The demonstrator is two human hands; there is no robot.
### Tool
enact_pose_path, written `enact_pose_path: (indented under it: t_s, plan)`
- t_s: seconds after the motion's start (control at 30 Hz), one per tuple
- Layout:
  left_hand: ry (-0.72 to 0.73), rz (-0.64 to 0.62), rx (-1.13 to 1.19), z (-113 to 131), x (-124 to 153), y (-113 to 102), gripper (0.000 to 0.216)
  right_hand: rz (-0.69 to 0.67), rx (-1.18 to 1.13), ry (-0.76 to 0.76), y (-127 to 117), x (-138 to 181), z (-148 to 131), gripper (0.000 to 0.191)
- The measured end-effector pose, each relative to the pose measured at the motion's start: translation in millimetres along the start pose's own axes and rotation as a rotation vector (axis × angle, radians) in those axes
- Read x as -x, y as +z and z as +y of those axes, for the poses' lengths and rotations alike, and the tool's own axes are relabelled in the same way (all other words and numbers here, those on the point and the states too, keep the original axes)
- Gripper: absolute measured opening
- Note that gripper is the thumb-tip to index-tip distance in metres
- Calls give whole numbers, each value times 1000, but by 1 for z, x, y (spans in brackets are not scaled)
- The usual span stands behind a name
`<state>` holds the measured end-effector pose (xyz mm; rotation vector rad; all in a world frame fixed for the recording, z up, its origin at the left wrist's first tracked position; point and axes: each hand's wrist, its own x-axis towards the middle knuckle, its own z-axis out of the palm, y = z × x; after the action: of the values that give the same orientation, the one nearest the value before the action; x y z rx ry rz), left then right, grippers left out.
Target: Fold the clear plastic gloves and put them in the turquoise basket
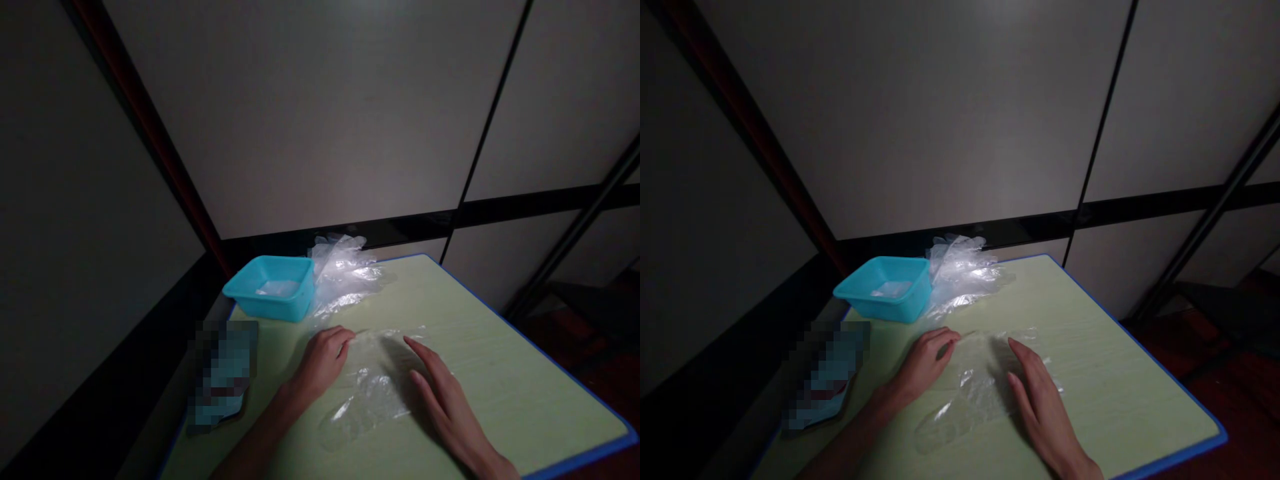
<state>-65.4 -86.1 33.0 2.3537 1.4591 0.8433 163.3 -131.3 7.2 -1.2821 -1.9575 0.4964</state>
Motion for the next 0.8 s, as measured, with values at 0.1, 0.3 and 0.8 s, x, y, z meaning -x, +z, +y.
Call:
enact_pose_path:
  t_s: [0.1, 0.3, 0.8]
  plan:
    - [38, -54, -2, 2, 8, -1, 25, -40, 32, -12, -1, -2, -1, 39]
    - [47, -115, -68, 11, 20, -2, 16, -209, 178, -100, 0, -26, -8, 43]
    - [38, -53, -80, 13, 26, 4, 31, -476, 343, -334, 11, -54, -7, 53]
